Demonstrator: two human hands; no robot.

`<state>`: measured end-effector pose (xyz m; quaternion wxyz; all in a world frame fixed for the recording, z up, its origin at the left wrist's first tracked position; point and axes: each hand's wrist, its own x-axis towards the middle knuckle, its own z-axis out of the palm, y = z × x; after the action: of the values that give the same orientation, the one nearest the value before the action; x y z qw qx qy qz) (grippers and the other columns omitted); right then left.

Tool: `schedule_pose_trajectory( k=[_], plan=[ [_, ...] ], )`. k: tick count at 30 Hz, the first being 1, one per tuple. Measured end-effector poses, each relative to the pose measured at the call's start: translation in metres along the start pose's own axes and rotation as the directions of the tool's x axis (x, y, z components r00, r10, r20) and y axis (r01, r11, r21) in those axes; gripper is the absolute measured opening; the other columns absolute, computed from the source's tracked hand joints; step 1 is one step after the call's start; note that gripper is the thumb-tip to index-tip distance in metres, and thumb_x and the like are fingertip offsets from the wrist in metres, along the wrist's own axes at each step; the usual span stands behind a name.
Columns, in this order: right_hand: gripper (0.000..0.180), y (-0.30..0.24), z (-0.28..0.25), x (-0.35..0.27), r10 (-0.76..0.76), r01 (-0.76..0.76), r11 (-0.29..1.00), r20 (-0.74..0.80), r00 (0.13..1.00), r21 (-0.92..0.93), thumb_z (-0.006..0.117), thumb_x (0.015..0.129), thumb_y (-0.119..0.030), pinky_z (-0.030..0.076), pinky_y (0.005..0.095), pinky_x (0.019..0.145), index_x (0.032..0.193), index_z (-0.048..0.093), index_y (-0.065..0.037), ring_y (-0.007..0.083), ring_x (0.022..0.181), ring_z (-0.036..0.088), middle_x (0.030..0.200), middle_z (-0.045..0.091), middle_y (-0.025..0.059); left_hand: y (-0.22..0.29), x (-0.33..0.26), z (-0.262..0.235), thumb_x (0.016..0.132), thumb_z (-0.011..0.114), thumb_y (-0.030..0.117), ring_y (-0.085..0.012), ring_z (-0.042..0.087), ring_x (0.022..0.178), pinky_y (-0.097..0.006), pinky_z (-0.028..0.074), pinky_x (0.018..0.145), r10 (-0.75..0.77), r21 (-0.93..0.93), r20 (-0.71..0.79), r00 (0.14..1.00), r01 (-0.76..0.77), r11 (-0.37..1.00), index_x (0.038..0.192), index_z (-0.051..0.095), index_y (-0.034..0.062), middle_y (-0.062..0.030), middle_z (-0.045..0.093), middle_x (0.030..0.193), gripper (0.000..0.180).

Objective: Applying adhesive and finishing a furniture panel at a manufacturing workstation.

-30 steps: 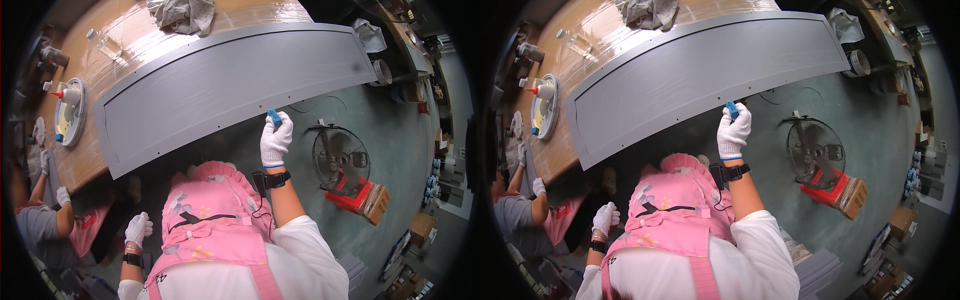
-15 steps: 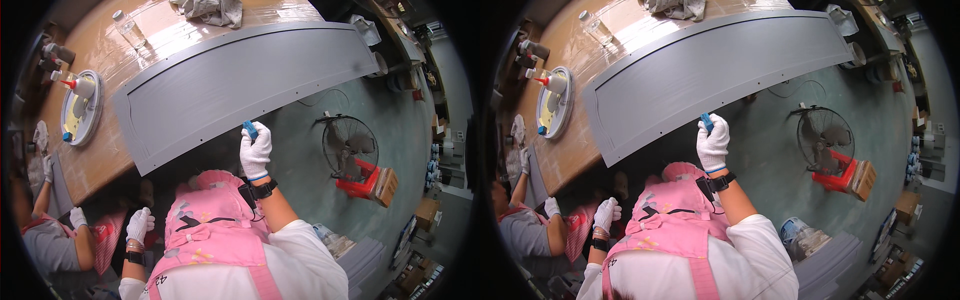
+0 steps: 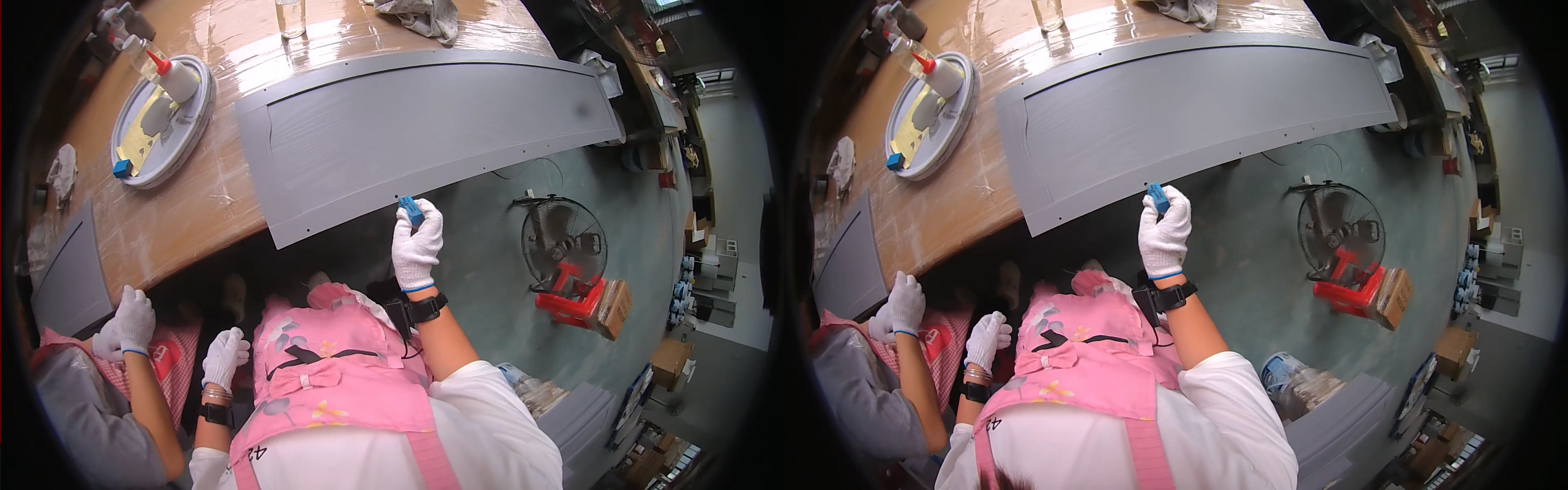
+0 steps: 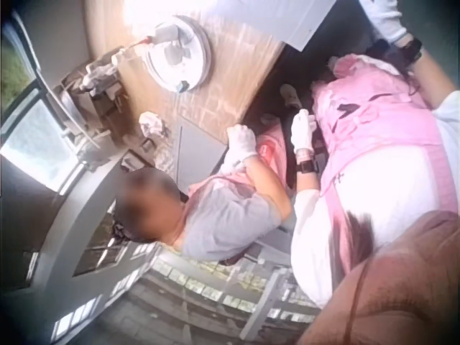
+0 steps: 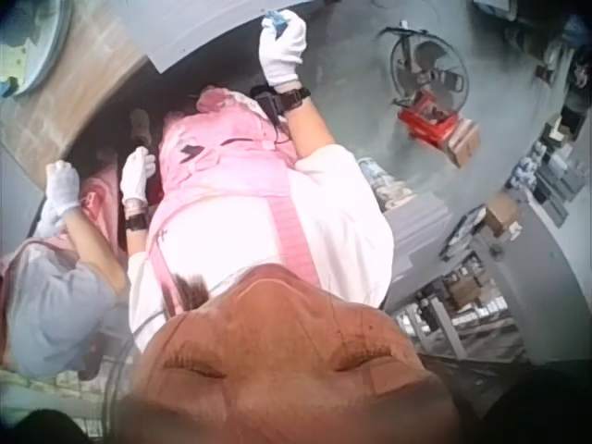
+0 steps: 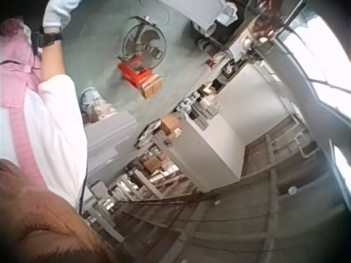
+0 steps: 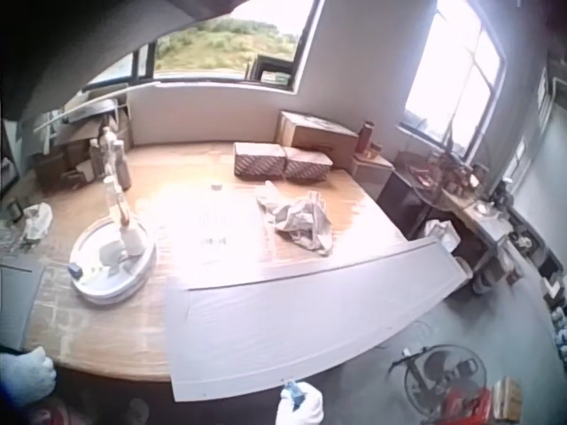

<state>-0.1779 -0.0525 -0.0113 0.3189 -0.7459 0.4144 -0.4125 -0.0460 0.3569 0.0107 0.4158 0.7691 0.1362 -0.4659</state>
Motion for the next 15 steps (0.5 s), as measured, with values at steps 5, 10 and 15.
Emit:
schedule_pose_trajectory(
  k=[5,10,15],
  plan=[
    [0.03,0.0,-0.002,0.017,0.1,-0.11,0.984,-0.082,0.992,-0.14,0.068,0.09,-0.014,0.05,0.0361,0.084,0.112,0.053,-0.001,0.0239,0.091,0.06,0.103,0.059,0.0127,-0.012,0.003,-0.01,0.098,0.056,0.035,-0.0095,0.054,0.058,-0.026,0.048,0.054,-0.014,-0.032,-0.005,1.0,0.014,0.999,0.103,0.058,0.0029,-0.0074,0.064,0.08,0.033],
    [0.035,-0.025,0.027,-0.035,-0.078,0.084,0.994,0.081,0.994,-0.065,0.071,0.085,-0.012,0.049,0.0431,0.084,0.111,0.05,-0.002,0.0335,0.094,0.059,0.104,0.057,0.0165,-0.019,0.007,-0.015,0.098,0.056,0.035,-0.0106,0.056,0.061,-0.026,0.049,0.057,-0.026,-0.048,0.011,1.0,0.027,0.999,0.102,0.058,0.0032,-0.0082,0.066,0.081,0.032],
    [0.031,-0.047,0.041,-0.059,-0.173,0.171,0.985,0.199,0.965,0.027,0.07,0.088,-0.012,0.051,0.0365,0.083,0.111,0.052,-0.003,0.0258,0.094,0.062,0.107,0.059,0.0129,-0.017,0.006,-0.017,0.098,0.056,0.036,-0.011,0.057,0.064,-0.027,0.051,0.062,-0.005,-0.01,-0.001,1.0,0.005,1.0,0.102,0.059,0.0035,-0.0065,0.066,0.081,0.033]
  ],
)
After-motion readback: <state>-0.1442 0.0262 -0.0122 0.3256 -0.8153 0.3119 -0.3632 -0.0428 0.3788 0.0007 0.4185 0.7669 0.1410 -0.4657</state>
